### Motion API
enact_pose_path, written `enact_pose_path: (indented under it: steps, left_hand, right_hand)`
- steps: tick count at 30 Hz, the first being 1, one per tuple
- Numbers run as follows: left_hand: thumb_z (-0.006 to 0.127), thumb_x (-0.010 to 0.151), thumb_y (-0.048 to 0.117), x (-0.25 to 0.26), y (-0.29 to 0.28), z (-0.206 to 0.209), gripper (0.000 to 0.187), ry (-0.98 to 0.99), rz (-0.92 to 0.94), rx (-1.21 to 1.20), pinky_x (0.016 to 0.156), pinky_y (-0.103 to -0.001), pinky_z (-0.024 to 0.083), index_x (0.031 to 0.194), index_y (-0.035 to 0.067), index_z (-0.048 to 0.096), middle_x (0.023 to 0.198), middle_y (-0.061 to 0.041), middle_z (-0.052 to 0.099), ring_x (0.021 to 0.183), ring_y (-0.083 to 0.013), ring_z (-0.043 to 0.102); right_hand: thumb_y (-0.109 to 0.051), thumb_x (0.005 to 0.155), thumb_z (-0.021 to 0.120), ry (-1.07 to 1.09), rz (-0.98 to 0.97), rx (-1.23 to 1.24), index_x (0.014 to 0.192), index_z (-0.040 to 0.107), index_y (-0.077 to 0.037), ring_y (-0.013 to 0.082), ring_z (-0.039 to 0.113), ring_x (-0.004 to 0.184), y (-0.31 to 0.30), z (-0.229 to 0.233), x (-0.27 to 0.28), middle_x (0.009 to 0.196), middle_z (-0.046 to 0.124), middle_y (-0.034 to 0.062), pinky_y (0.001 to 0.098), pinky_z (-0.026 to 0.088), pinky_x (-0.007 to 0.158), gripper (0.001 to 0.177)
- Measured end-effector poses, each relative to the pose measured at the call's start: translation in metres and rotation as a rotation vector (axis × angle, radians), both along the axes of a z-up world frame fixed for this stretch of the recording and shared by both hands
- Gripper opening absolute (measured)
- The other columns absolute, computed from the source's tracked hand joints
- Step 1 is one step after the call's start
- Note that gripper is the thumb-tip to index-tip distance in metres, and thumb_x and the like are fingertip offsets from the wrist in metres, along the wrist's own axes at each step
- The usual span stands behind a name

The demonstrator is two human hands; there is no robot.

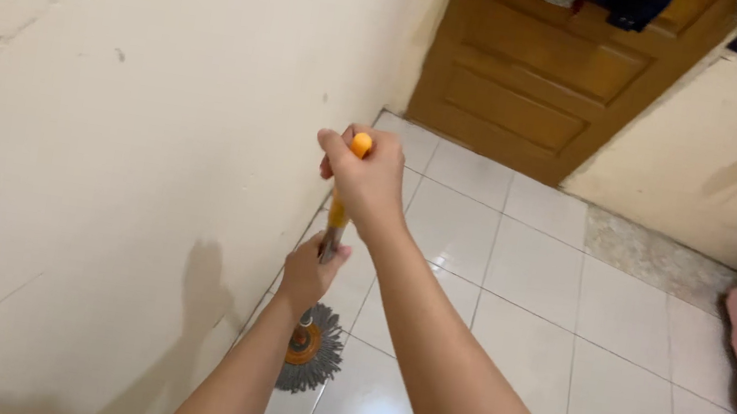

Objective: The person is mopping a tiled hallway floor using a spin mop.

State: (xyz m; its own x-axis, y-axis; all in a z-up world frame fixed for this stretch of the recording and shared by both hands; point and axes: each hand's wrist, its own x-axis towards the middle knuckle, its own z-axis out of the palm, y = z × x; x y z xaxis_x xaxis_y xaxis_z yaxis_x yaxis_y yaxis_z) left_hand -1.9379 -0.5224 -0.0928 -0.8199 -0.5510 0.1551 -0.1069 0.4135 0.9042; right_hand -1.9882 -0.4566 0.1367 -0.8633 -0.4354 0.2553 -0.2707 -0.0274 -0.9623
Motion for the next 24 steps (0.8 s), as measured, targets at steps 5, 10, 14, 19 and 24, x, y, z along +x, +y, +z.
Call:
enact_pose_path:
  steps: [5, 10, 14, 19, 24]
  left_hand:
    - [0.069, 0.089, 0.033, -0.007, 0.007, -0.001, 0.034, -0.202, 0.059, 0.113, 0.064, -0.045, 0.054, 0.080, -0.001, 0.071, 0.063, -0.016, 0.068, 0.059, -0.0313, 0.067]
    - [0.064, 0.092, 0.028, 0.000, 0.007, 0.025, 0.041, -0.237, 0.107, 0.132, 0.061, -0.047, 0.052, 0.067, -0.004, 0.066, 0.059, -0.018, 0.064, 0.054, -0.0319, 0.062]
    - [0.064, 0.090, 0.026, 0.009, 0.017, 0.042, 0.039, -0.276, 0.154, 0.088, 0.061, -0.044, 0.051, 0.065, -0.004, 0.063, 0.057, -0.017, 0.063, 0.052, -0.0279, 0.060]
    - [0.066, 0.088, 0.027, 0.006, 0.053, 0.028, 0.037, -0.296, 0.038, 0.170, 0.058, -0.045, 0.049, 0.067, -0.003, 0.061, 0.060, -0.015, 0.063, 0.055, -0.0221, 0.057]
    - [0.068, 0.086, 0.024, -0.015, 0.141, -0.013, 0.028, -0.149, -0.021, 0.081, 0.059, -0.042, 0.049, 0.072, 0.000, 0.068, 0.059, -0.014, 0.064, 0.054, -0.0215, 0.057]
  right_hand:
    - [-0.011, 0.083, 0.065, -0.121, 0.010, -0.006, 0.056, 0.050, -0.005, 0.0089, 0.050, 0.043, 0.005, 0.003, 0.015, 0.049, 0.051, 0.0008, 0.0277, 0.042, 0.042, 0.031]
    - [-0.009, 0.085, 0.060, -0.113, 0.098, -0.100, 0.057, 0.046, -0.006, 0.0074, 0.048, 0.044, 0.015, 0.000, 0.019, 0.051, 0.046, -0.0012, 0.0277, 0.040, 0.040, 0.031]
    - [-0.006, 0.084, 0.059, -0.088, 0.146, -0.145, 0.055, 0.035, -0.007, 0.0070, 0.045, 0.046, 0.030, -0.015, 0.020, 0.051, 0.039, -0.0025, 0.0272, 0.038, 0.041, 0.038]
    - [-0.003, 0.083, 0.056, -0.068, 0.093, -0.104, 0.051, 0.033, -0.007, 0.0082, 0.043, 0.043, 0.081, -0.024, 0.012, 0.047, 0.038, -0.0012, 0.0282, 0.035, 0.039, 0.039]
    - [-0.004, 0.083, 0.052, -0.173, 0.061, -0.042, 0.049, 0.043, -0.004, 0.0107, 0.044, 0.040, 0.184, -0.027, 0.004, 0.044, 0.046, 0.0037, 0.0295, 0.036, 0.037, 0.035]
